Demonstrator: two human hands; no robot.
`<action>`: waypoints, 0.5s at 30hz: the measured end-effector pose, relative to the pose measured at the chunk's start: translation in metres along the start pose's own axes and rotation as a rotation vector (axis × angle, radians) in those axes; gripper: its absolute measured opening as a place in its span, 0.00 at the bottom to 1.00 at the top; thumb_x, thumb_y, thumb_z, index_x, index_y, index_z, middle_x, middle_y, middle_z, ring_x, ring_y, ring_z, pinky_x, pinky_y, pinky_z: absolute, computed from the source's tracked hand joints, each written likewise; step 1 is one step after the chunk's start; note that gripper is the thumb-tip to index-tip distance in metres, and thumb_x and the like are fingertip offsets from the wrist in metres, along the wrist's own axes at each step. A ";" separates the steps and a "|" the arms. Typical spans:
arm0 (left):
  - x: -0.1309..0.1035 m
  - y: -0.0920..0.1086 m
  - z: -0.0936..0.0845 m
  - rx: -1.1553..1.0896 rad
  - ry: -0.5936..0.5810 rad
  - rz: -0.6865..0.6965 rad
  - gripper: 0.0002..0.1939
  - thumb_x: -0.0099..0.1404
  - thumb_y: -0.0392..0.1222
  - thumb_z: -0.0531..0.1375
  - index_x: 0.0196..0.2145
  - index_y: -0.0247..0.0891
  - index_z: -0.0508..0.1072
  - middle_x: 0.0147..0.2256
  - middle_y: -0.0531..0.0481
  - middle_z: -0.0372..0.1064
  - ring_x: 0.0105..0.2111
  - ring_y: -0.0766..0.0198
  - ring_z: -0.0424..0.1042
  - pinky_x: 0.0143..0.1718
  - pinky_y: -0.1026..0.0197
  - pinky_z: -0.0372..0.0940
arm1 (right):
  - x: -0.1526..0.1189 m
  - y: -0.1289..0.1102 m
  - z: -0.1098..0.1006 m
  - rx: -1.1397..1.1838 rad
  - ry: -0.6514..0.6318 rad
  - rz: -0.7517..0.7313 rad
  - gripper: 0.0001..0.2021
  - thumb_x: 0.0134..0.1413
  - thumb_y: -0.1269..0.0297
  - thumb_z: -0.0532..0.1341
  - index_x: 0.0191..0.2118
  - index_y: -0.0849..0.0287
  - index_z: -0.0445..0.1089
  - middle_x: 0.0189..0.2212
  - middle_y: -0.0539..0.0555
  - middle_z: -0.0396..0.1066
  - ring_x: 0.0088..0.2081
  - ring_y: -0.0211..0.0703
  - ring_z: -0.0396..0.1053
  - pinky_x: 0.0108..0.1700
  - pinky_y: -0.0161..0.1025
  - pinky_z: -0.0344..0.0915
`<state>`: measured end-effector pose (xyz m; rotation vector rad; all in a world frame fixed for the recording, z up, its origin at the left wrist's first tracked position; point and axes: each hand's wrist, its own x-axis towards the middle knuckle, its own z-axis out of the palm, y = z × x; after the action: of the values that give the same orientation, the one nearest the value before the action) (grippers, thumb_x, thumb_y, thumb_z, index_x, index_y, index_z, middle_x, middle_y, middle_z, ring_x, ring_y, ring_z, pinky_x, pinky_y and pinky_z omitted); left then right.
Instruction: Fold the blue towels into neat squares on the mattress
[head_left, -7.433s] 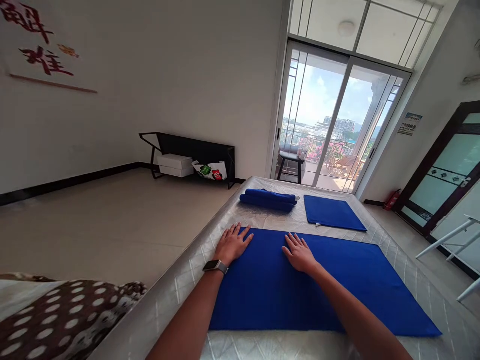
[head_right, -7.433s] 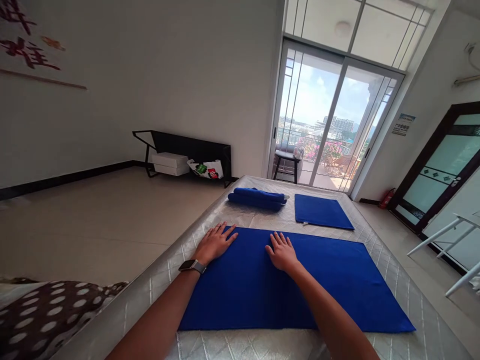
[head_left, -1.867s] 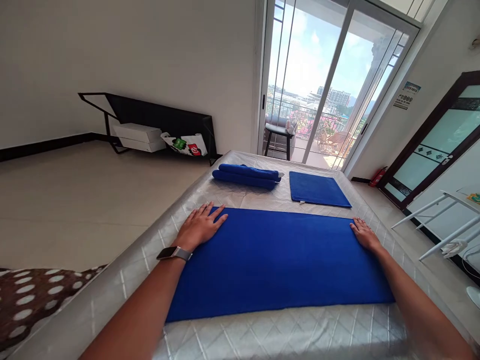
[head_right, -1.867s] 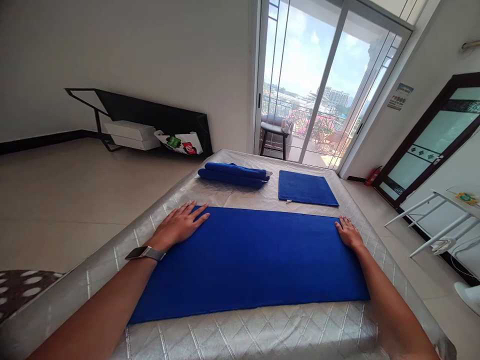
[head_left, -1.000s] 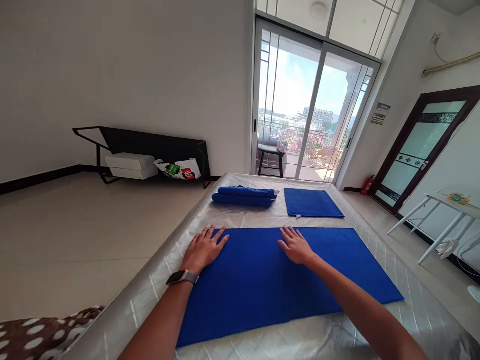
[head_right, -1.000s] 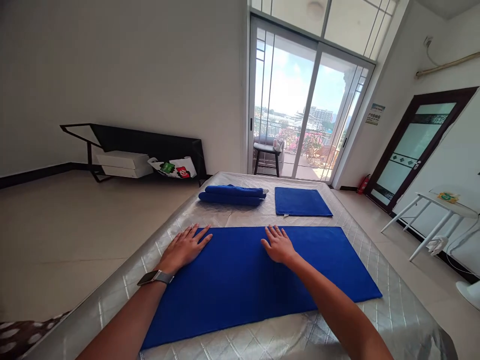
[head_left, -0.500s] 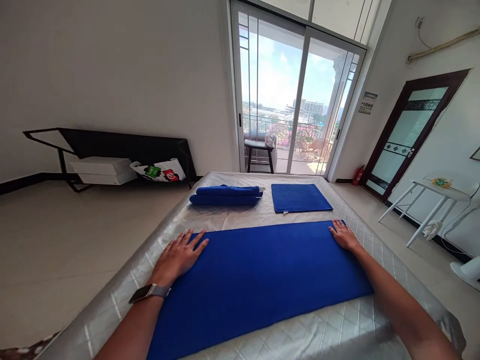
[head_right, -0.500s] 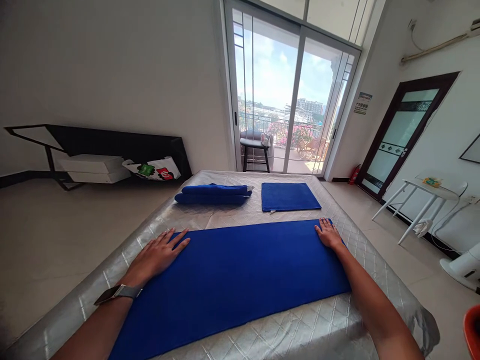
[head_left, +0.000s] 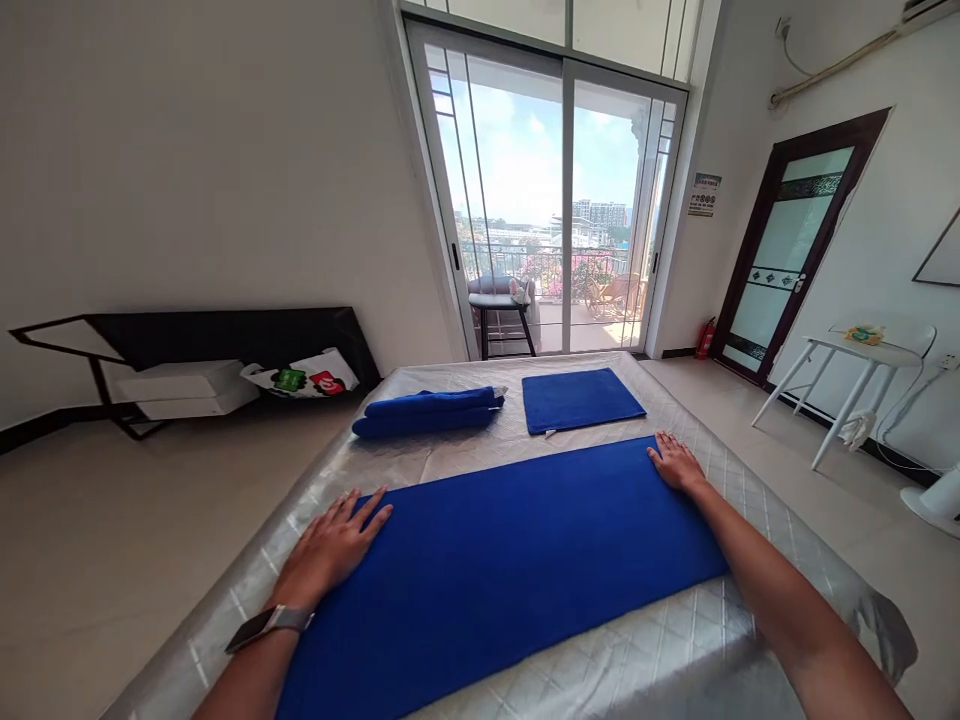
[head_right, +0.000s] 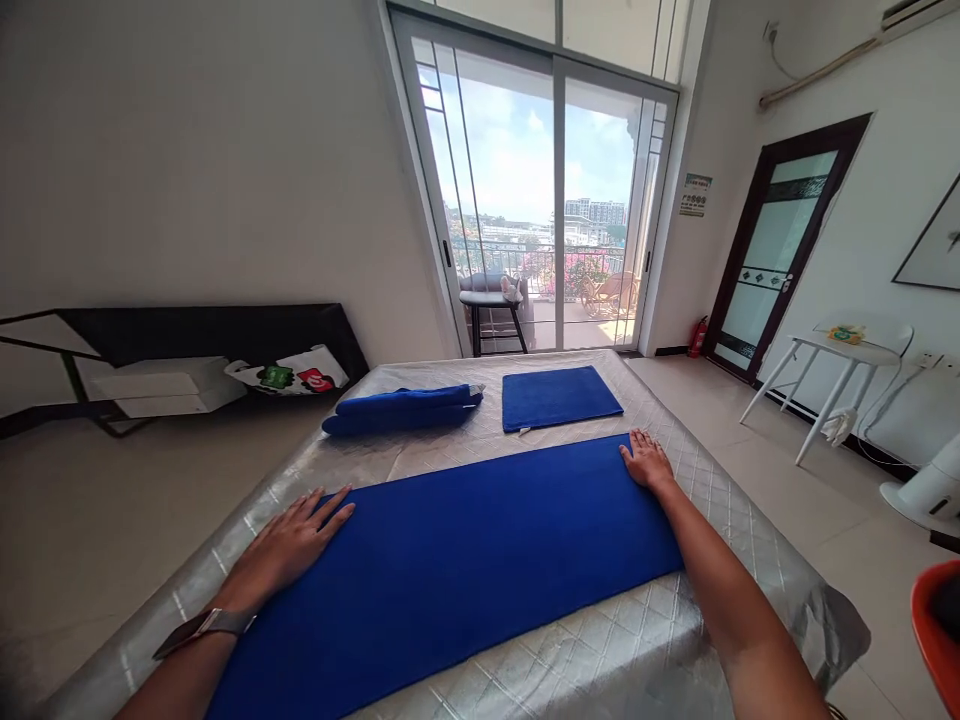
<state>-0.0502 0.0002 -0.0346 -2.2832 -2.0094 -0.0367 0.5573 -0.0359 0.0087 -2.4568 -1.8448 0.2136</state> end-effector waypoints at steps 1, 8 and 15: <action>0.000 0.001 -0.002 -0.008 0.007 0.007 0.33 0.68 0.52 0.47 0.67 0.44 0.64 0.68 0.42 0.60 0.69 0.47 0.54 0.64 0.44 0.54 | -0.001 -0.001 0.000 -0.009 0.010 -0.002 0.34 0.71 0.51 0.37 0.75 0.63 0.42 0.75 0.57 0.41 0.74 0.44 0.37 0.73 0.47 0.36; -0.001 0.009 -0.009 -0.016 0.003 -0.006 0.32 0.69 0.49 0.44 0.67 0.41 0.65 0.69 0.40 0.58 0.69 0.44 0.53 0.65 0.42 0.53 | -0.008 -0.025 -0.017 -0.065 0.137 -0.008 0.32 0.67 0.61 0.43 0.74 0.63 0.49 0.73 0.61 0.48 0.74 0.54 0.37 0.72 0.61 0.26; 0.002 0.014 -0.007 -0.037 0.000 -0.065 0.32 0.72 0.51 0.44 0.70 0.43 0.59 0.70 0.40 0.56 0.70 0.48 0.52 0.66 0.43 0.52 | -0.049 -0.130 -0.005 -0.037 0.122 -0.207 0.31 0.67 0.63 0.43 0.73 0.66 0.49 0.73 0.58 0.46 0.74 0.51 0.37 0.74 0.54 0.31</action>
<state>-0.0359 0.0002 -0.0284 -2.2388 -2.0992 -0.0798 0.4210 -0.0457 0.0342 -2.2233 -2.0472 0.0182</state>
